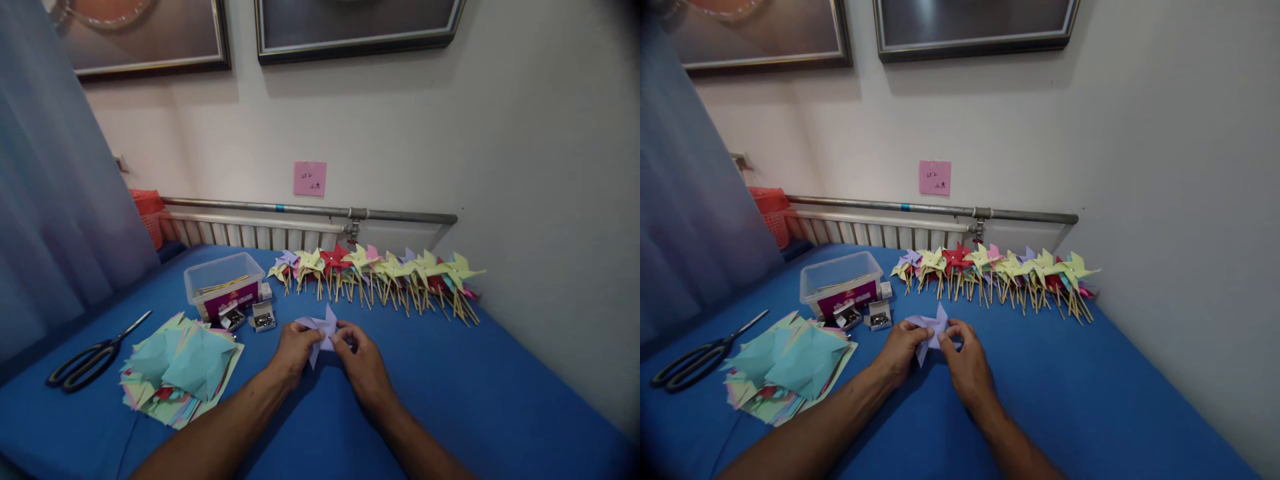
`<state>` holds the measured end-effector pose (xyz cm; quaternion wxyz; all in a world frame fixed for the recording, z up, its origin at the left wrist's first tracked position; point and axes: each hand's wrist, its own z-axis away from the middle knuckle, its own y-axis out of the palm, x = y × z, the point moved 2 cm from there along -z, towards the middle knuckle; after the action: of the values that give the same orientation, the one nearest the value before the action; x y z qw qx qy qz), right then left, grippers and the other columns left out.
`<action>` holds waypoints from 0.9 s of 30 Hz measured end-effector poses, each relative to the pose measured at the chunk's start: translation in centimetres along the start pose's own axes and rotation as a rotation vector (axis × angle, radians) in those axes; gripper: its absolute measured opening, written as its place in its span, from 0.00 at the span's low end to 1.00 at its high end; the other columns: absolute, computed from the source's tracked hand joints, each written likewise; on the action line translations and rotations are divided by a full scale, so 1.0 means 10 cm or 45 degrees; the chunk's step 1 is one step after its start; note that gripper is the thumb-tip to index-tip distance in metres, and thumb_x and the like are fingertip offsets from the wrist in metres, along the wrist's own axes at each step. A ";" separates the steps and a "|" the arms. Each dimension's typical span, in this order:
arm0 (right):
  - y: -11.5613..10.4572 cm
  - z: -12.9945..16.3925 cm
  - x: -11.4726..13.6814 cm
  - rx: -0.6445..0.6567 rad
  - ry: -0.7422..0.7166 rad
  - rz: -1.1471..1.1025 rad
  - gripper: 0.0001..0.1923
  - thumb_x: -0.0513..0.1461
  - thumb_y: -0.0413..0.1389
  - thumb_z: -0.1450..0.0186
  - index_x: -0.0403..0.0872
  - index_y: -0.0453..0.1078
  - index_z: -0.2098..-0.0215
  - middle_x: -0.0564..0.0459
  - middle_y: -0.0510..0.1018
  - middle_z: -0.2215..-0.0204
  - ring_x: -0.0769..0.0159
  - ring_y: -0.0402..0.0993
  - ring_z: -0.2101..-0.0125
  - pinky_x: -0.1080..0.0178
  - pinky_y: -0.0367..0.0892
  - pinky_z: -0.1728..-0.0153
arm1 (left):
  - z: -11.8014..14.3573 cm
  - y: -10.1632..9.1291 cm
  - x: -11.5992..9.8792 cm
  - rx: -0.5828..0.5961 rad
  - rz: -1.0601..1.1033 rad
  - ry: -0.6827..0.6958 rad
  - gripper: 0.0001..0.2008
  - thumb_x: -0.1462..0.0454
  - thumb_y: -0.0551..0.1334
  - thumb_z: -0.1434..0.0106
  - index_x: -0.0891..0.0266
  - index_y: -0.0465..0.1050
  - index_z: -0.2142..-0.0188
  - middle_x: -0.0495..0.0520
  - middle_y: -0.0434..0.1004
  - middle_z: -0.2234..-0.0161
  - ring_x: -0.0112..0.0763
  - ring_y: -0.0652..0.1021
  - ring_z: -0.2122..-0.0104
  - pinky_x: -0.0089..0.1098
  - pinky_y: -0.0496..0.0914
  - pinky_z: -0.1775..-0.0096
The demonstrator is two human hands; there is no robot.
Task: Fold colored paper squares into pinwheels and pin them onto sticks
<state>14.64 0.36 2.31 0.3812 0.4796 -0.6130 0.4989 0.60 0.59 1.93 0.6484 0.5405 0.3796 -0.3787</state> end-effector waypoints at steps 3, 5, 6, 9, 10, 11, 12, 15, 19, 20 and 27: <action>-0.02 -0.05 -0.04 0.047 0.146 -0.312 0.22 0.50 0.61 0.44 0.47 0.71 0.57 0.45 0.81 0.59 0.55 0.77 0.58 0.55 0.69 0.53 | 0.01 0.02 0.00 0.098 -0.020 -0.028 0.12 0.65 0.70 0.59 0.68 0.80 0.72 0.54 0.79 0.76 0.28 0.74 0.77 0.28 0.67 0.70; 0.00 -0.07 -0.10 0.156 0.233 -0.476 0.26 0.51 0.63 0.47 0.46 0.71 0.55 0.47 0.82 0.63 0.55 0.78 0.61 0.56 0.71 0.58 | 0.03 0.03 0.00 0.135 -0.068 -0.033 0.12 0.64 0.70 0.59 0.69 0.80 0.72 0.55 0.79 0.76 0.29 0.74 0.77 0.28 0.67 0.70; 0.01 -0.08 -0.14 0.197 0.263 -0.521 0.27 0.51 0.65 0.49 0.46 0.72 0.56 0.47 0.82 0.64 0.55 0.78 0.62 0.57 0.71 0.59 | 0.04 0.04 0.00 0.141 -0.102 -0.027 0.12 0.64 0.70 0.59 0.69 0.79 0.73 0.55 0.78 0.77 0.28 0.74 0.78 0.28 0.66 0.71; 0.02 -0.09 -0.21 0.219 0.303 -0.539 0.27 0.48 0.66 0.53 0.46 0.72 0.57 0.48 0.82 0.64 0.57 0.78 0.64 0.59 0.71 0.62 | 0.06 0.06 0.01 0.162 -0.216 -0.009 0.10 0.64 0.71 0.59 0.68 0.78 0.75 0.54 0.77 0.79 0.28 0.73 0.79 0.28 0.65 0.72; 0.02 -0.09 -0.22 0.204 0.306 -0.520 0.28 0.47 0.66 0.54 0.46 0.72 0.56 0.49 0.82 0.64 0.57 0.78 0.64 0.60 0.71 0.63 | 0.06 0.06 0.02 0.168 -0.245 -0.003 0.10 0.64 0.71 0.59 0.69 0.78 0.75 0.54 0.77 0.79 0.28 0.72 0.79 0.28 0.65 0.72; 0.02 -0.09 -0.22 0.191 0.308 -0.498 0.28 0.46 0.66 0.54 0.46 0.71 0.56 0.49 0.82 0.64 0.58 0.78 0.65 0.60 0.71 0.64 | 0.05 0.06 0.02 0.175 -0.266 -0.004 0.11 0.64 0.71 0.59 0.69 0.78 0.75 0.54 0.77 0.79 0.29 0.72 0.79 0.28 0.65 0.72; 0.02 -0.08 -0.21 0.182 0.308 -0.476 0.28 0.45 0.66 0.53 0.46 0.71 0.56 0.49 0.82 0.64 0.58 0.78 0.66 0.60 0.71 0.65 | 0.04 0.05 0.03 0.177 -0.280 -0.008 0.11 0.63 0.71 0.59 0.69 0.78 0.75 0.54 0.77 0.79 0.29 0.72 0.79 0.28 0.64 0.73; 0.01 -0.08 -0.19 0.168 0.306 -0.445 0.26 0.43 0.65 0.52 0.47 0.70 0.55 0.51 0.82 0.67 0.59 0.78 0.69 0.61 0.70 0.68 | 0.02 0.02 0.05 0.168 -0.298 -0.024 0.12 0.63 0.72 0.60 0.69 0.78 0.76 0.54 0.77 0.79 0.28 0.71 0.79 0.28 0.63 0.74; 0.00 -0.09 -0.19 0.157 0.294 -0.450 0.24 0.42 0.64 0.53 0.46 0.71 0.58 0.51 0.82 0.70 0.60 0.77 0.72 0.62 0.70 0.70 | 0.00 0.01 0.05 0.176 -0.302 -0.036 0.12 0.62 0.72 0.60 0.68 0.78 0.76 0.53 0.76 0.79 0.27 0.70 0.80 0.28 0.62 0.74; 0.00 -0.09 -0.20 0.152 0.291 -0.442 0.23 0.42 0.64 0.53 0.46 0.71 0.59 0.51 0.81 0.71 0.60 0.77 0.72 0.61 0.70 0.70 | 0.01 0.01 0.04 0.188 -0.294 -0.037 0.12 0.62 0.71 0.60 0.68 0.78 0.76 0.53 0.76 0.79 0.26 0.70 0.80 0.28 0.62 0.74; 0.01 -0.06 -0.17 0.079 0.253 -0.362 0.22 0.42 0.62 0.51 0.45 0.70 0.58 0.50 0.82 0.68 0.58 0.78 0.69 0.61 0.70 0.68 | 0.02 0.04 0.03 0.169 -0.306 -0.028 0.10 0.63 0.70 0.60 0.68 0.77 0.77 0.52 0.74 0.80 0.25 0.69 0.81 0.27 0.60 0.75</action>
<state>14.94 1.33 0.84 0.4916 0.5215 -0.4825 0.5036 1.08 0.45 1.82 0.5654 0.5287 0.4086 -0.4836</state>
